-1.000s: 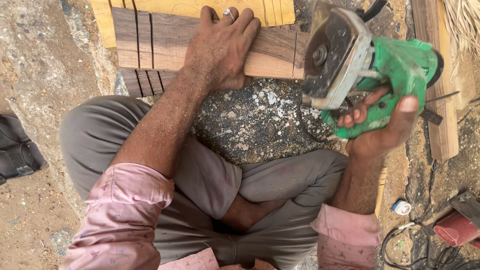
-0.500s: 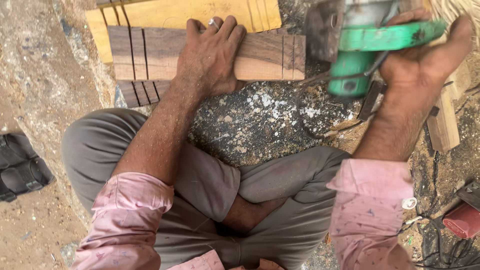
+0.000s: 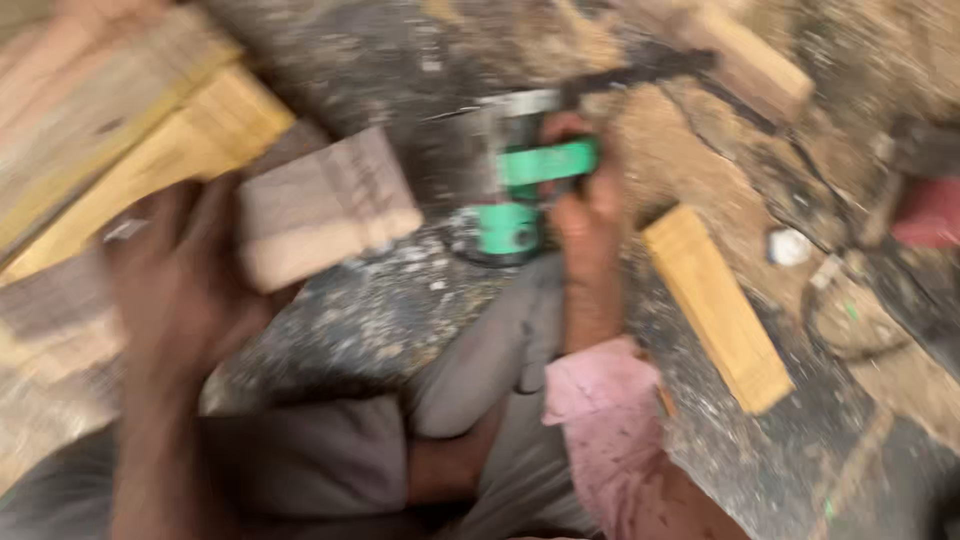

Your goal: The person uses a handheld angle grinder to cut multiple narrow slits into several small wooden planks. They hold each plank steady with one hand while guiding the grinder with the other, then set the cut pieces aside.

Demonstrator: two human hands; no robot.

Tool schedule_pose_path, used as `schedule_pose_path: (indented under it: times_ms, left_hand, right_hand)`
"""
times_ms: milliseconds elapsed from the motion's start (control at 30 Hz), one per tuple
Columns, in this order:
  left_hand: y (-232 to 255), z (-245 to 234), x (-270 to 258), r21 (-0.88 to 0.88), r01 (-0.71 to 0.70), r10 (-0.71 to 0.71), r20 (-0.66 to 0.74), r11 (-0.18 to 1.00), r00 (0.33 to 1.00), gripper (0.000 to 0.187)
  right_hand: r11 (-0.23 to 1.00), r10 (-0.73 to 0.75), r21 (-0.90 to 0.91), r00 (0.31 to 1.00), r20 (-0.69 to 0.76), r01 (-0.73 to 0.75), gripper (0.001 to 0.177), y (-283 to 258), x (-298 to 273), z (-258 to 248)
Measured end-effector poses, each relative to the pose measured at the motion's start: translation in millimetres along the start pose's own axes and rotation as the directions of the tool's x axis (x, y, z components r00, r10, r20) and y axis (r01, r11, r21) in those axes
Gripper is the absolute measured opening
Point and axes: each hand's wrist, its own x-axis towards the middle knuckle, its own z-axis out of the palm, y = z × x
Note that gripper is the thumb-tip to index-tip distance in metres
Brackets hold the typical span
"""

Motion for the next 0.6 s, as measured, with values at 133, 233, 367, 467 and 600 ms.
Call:
schedule_pose_path:
  times_ms: [133,233,367,467,600]
  left_hand:
    - [91.5,-35.5,0.8,0.039,-0.338,0.34,-0.059,0.94,0.939,0.088]
    - [210.8,-37.5,-6.2,-0.071,-0.567,0.571,0.13,0.821,0.81,0.097]
    - [368.3,15.3,0.7,-0.164,-0.86,0.858,-0.106,0.483,0.502,0.028]
    - [441.0,69.0,-7.1,-0.04,-0.97,0.963,0.135,0.239,0.232,0.017]
    - [477.1,158.8,-26.3,-0.294,-0.951,0.906,0.422,0.099,-0.036,0.042]
  right_hand:
    - [0.734,0.313,0.673,0.924,-0.222,-0.087,0.053,20.0,22.8,-2.6]
    - [0.625,0.319,0.78,0.924,-0.209,-0.039,0.059,23.7,27.8,3.6]
    - [0.569,0.35,0.817,0.927,-0.136,-0.095,0.056,23.8,23.6,3.9]
    - [0.578,0.393,0.809,0.906,-0.158,-0.109,0.056,29.9,20.9,2.5]
    - [0.488,0.51,0.865,0.843,-0.173,-0.118,0.06,28.7,24.7,-2.4]
